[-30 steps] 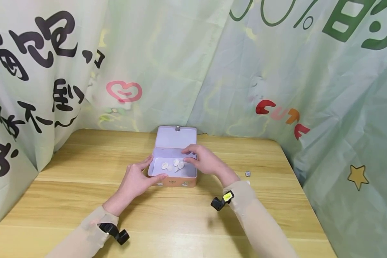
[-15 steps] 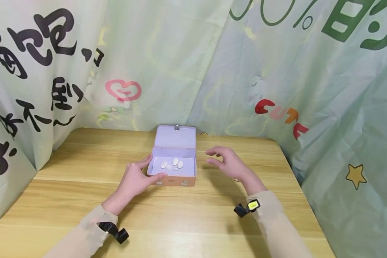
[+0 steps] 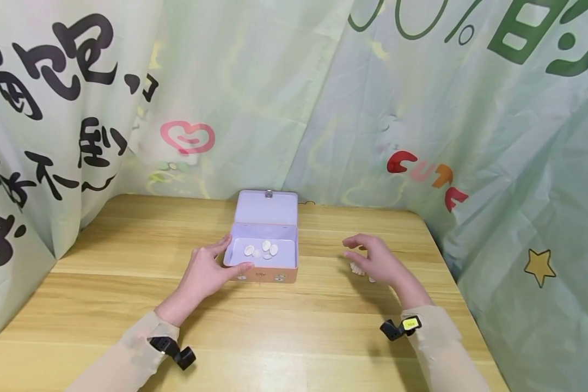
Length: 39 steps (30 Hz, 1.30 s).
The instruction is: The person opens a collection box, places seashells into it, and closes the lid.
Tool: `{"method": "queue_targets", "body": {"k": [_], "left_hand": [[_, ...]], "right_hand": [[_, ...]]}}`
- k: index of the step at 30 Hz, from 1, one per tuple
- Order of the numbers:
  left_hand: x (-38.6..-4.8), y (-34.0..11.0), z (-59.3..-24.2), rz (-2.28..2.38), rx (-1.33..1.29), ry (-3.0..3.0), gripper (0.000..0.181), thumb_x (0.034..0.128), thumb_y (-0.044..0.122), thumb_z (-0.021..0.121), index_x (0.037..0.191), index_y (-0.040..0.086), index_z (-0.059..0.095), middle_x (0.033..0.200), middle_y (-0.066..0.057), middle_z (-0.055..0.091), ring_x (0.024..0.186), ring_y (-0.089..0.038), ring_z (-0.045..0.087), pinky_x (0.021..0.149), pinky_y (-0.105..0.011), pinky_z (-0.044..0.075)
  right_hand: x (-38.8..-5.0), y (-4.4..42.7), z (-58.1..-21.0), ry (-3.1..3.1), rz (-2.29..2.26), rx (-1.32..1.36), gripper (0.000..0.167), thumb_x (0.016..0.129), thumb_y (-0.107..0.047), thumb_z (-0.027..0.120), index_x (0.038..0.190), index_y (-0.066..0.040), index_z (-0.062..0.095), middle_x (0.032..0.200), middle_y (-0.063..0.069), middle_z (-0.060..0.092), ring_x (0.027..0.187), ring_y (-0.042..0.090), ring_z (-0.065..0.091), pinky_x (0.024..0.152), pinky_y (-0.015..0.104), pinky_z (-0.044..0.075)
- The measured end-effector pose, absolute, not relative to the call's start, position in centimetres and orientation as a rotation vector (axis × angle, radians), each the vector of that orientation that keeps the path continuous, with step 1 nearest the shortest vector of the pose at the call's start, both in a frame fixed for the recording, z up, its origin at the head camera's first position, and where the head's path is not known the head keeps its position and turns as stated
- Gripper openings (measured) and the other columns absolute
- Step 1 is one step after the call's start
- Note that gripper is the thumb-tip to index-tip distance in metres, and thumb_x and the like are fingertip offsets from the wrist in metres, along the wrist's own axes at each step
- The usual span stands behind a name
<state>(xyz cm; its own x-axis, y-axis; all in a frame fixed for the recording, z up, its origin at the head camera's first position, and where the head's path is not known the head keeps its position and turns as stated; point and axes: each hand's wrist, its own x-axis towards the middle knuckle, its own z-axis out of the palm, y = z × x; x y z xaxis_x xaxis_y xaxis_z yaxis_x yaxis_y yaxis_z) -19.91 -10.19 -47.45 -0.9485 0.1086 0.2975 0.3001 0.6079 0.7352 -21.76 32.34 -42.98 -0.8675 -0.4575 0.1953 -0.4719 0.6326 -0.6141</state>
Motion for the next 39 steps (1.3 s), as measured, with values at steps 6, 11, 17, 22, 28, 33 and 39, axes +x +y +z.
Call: {"method": "queue_targets", "body": {"k": [6,11,17,22,28,33,39], "left_hand": [[-19.9,-10.2,-47.5,-1.261,-0.342,-2.609,0.106,0.0745,0.068,0.088,0.145,-0.004,0.057,0.148,-0.016,0.055,0.062,-0.014,0.056,0.049,-0.033,0.040],[-19.9,-10.2,-47.6,-1.271,-0.348,-2.605,0.107,0.0745,0.069,0.087,0.146,-0.005,0.057,0.149,-0.018,0.054,0.062,-0.013,0.056,0.049,-0.033,0.041],[-20.0,-10.2,-47.6,-1.265,-0.349,-2.601,0.106,0.0747,0.068,0.088,0.146,-0.005,0.056,0.149,-0.018,0.054,0.069,-0.021,0.064,0.049,-0.033,0.041],[-20.0,-10.2,-47.6,-1.269,-0.349,-2.603,0.105,0.0755,0.066,0.089,0.146,-0.005,0.056,0.149,-0.017,0.054,0.067,-0.020,0.062,0.049,-0.033,0.041],[-19.9,-10.1,-47.5,-1.269,-0.356,-2.603,0.104,0.0761,0.064,0.089,0.146,-0.006,0.056,0.149,-0.020,0.054,0.058,-0.014,0.048,0.048,-0.032,0.041],[-19.8,-10.0,-47.4,-1.269,-0.342,-2.610,0.105,0.0756,0.066,0.089,0.147,-0.004,0.056,0.149,-0.018,0.054,0.057,-0.014,0.046,0.048,-0.032,0.041],[-19.8,-10.0,-47.4,-1.275,-0.323,-2.618,0.107,0.0743,0.069,0.088,0.147,-0.004,0.056,0.150,-0.017,0.054,0.058,-0.013,0.047,0.049,-0.033,0.041]], "right_hand": [[-21.0,33.9,-44.4,-2.918,1.019,0.712,0.036,0.101,-0.012,0.074,0.131,0.008,0.067,0.126,0.022,0.071,0.118,0.042,0.065,0.097,0.063,0.052],[-20.8,34.4,-45.4,-2.935,1.016,0.649,0.042,0.097,-0.016,0.080,0.130,0.007,0.068,0.121,0.019,0.072,0.114,0.040,0.067,0.096,0.061,0.052],[-20.7,34.9,-46.7,-2.946,0.987,0.622,0.042,0.090,-0.018,0.088,0.122,0.003,0.072,0.109,0.006,0.074,0.100,0.024,0.068,0.087,0.046,0.056],[-20.7,35.1,-47.3,-2.919,0.961,0.670,0.029,0.092,-0.013,0.085,0.115,0.001,0.074,0.098,-0.001,0.069,0.090,0.016,0.064,0.081,0.038,0.055],[-20.7,35.2,-47.4,-2.921,0.948,0.698,0.019,0.097,-0.012,0.079,0.113,-0.003,0.075,0.097,-0.003,0.066,0.089,0.014,0.061,0.079,0.035,0.054],[-20.8,34.8,-46.8,-2.941,1.029,0.656,0.020,0.102,-0.016,0.074,0.118,-0.004,0.073,0.100,-0.001,0.067,0.088,0.017,0.062,0.072,0.033,0.055],[-20.7,33.7,-44.9,-2.926,1.098,0.654,0.029,0.106,-0.018,0.068,0.129,-0.001,0.068,0.107,0.005,0.069,0.087,0.024,0.064,0.065,0.033,0.056]]}}
